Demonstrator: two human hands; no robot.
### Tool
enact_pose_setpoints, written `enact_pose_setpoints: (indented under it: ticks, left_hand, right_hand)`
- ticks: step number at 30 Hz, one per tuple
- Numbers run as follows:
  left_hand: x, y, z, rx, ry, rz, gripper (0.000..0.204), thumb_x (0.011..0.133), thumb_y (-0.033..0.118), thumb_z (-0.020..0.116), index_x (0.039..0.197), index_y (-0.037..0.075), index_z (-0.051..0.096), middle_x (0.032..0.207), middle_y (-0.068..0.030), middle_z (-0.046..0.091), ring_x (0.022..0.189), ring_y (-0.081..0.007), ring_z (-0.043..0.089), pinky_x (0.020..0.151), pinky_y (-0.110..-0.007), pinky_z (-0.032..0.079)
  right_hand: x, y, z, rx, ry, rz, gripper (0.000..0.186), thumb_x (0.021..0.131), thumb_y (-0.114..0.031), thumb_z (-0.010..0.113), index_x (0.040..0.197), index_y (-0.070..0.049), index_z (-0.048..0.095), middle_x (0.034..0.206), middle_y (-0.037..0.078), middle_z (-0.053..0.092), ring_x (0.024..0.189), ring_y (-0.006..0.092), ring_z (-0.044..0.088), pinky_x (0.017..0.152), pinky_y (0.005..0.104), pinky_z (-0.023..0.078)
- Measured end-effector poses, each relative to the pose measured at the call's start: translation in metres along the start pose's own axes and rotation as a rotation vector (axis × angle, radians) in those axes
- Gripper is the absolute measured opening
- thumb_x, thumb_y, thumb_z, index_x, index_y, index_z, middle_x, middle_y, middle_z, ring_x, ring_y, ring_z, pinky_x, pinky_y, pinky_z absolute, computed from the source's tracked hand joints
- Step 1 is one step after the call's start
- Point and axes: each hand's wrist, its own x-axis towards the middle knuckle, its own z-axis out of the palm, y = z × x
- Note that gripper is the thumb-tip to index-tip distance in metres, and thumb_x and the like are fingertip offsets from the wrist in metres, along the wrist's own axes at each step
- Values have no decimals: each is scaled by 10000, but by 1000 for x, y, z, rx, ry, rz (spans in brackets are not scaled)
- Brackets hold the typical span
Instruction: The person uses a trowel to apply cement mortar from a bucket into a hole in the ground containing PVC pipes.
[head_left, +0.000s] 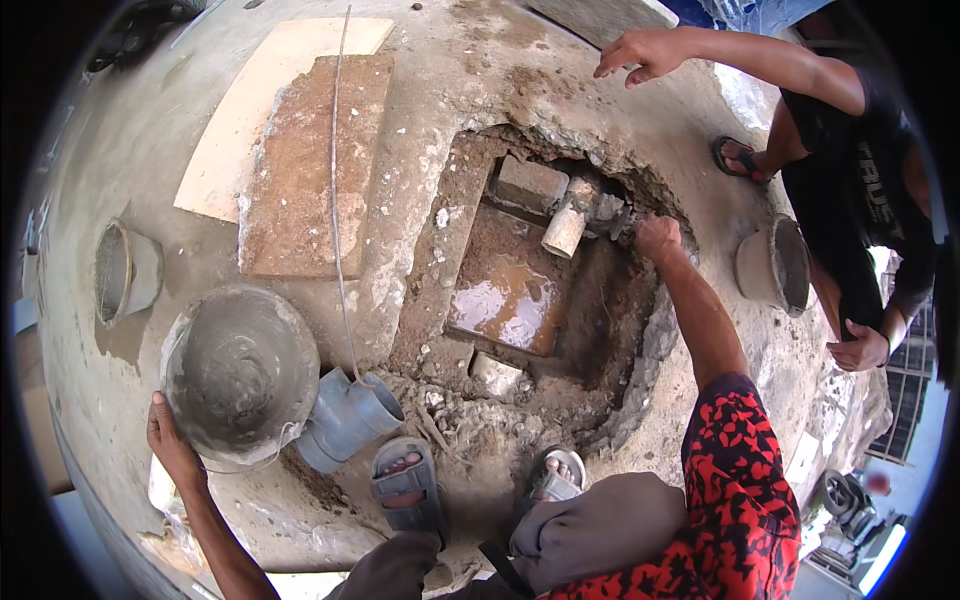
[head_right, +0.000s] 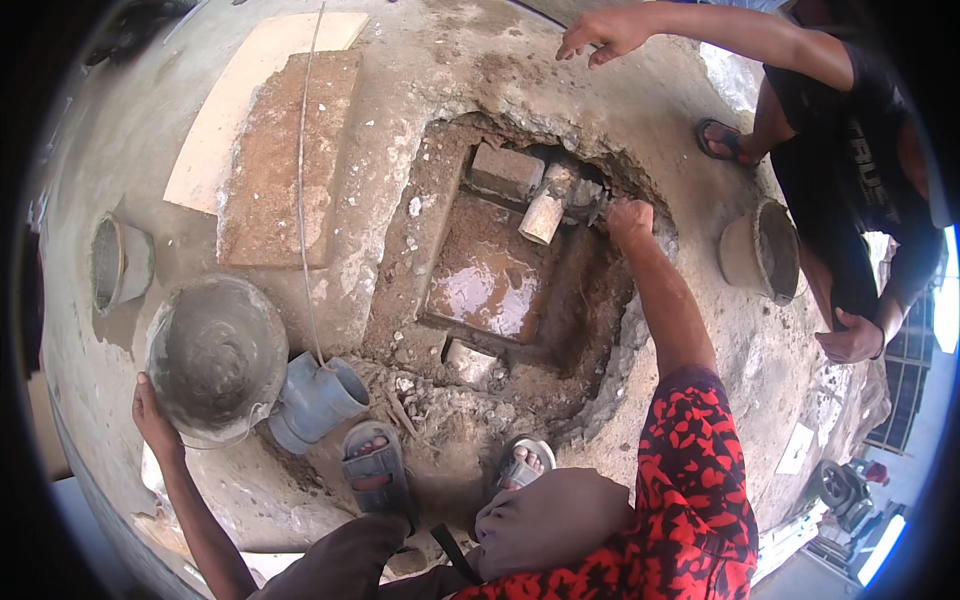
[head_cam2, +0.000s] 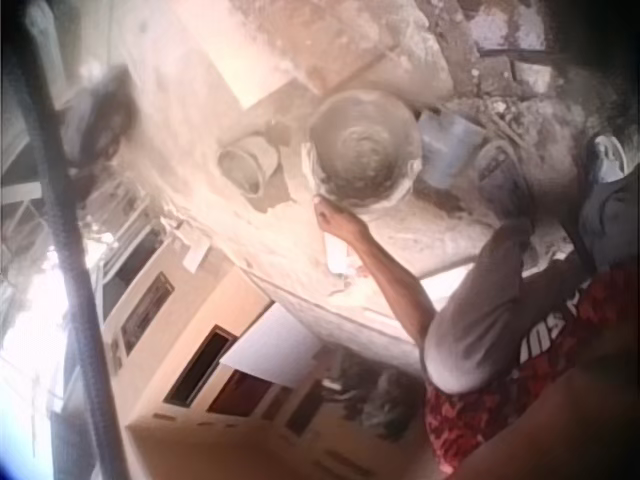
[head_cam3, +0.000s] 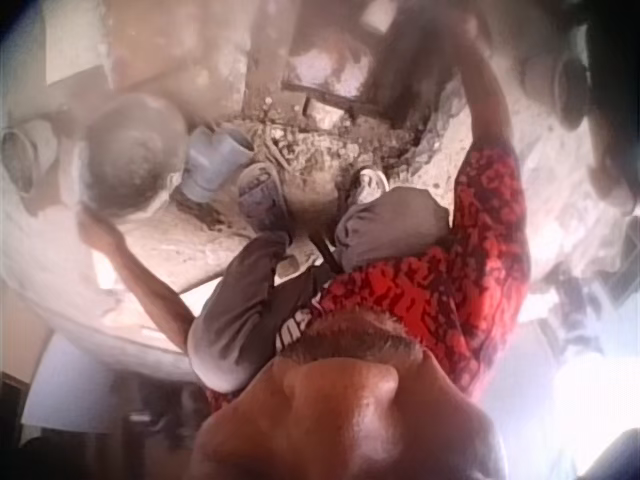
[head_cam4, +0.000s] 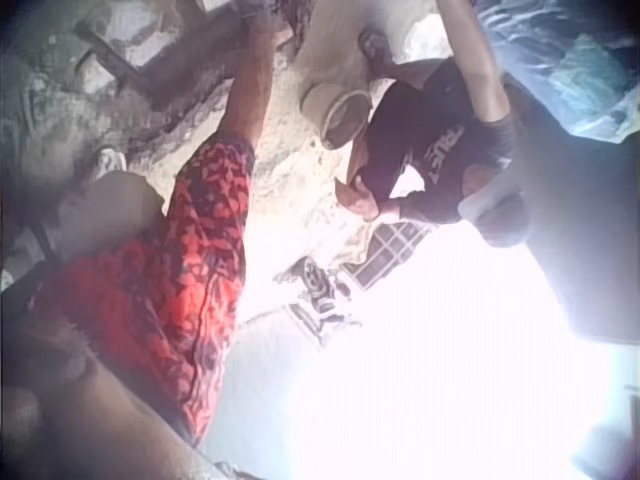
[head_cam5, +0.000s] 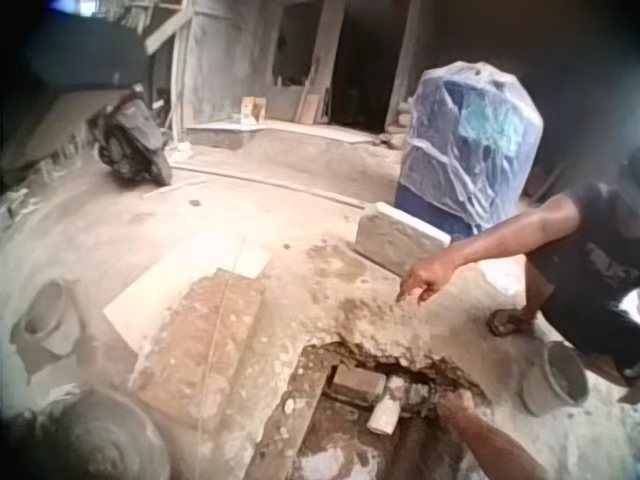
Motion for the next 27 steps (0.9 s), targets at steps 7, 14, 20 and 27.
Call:
enact_pose_setpoints:
  ticks: [7,14,20,27]
  left_hand:
    - [1,-6,-4,-41,-63,-66,440,935,390,516,1021,-31,614,958,-89,629,831,-150,557,785,-284,443]
    - [-3,-3,0,-18,-66,-65,424,935,374,524,1026,-31,613,964,-91,631,849,-151,564,800,-282,445]
    - [0,5,5,-60,-59,-42,411,936,366,523,1024,-25,614,959,-88,630,846,-149,564,800,-277,445]
    - [-5,2,0,-87,-71,-56,407,940,364,517,997,-28,608,941,-79,624,827,-140,551,782,-276,440]
  right_hand:
    - [-33,9,-44,29,-43,14,243,858,-193,492,1024,-122,654,1061,96,647,1012,241,623,760,374,530]
    - [-40,-12,-6,84,12,63,231,846,-167,485,982,-103,660,1026,122,652,931,272,649,744,379,532]
    - [-42,18,-21,197,185,141,235,798,-187,518,951,-89,667,959,158,664,905,312,647,766,423,525]
    - [-124,33,-26,574,340,358,378,801,-195,501,1141,-62,599,961,211,647,953,303,632,823,416,489]
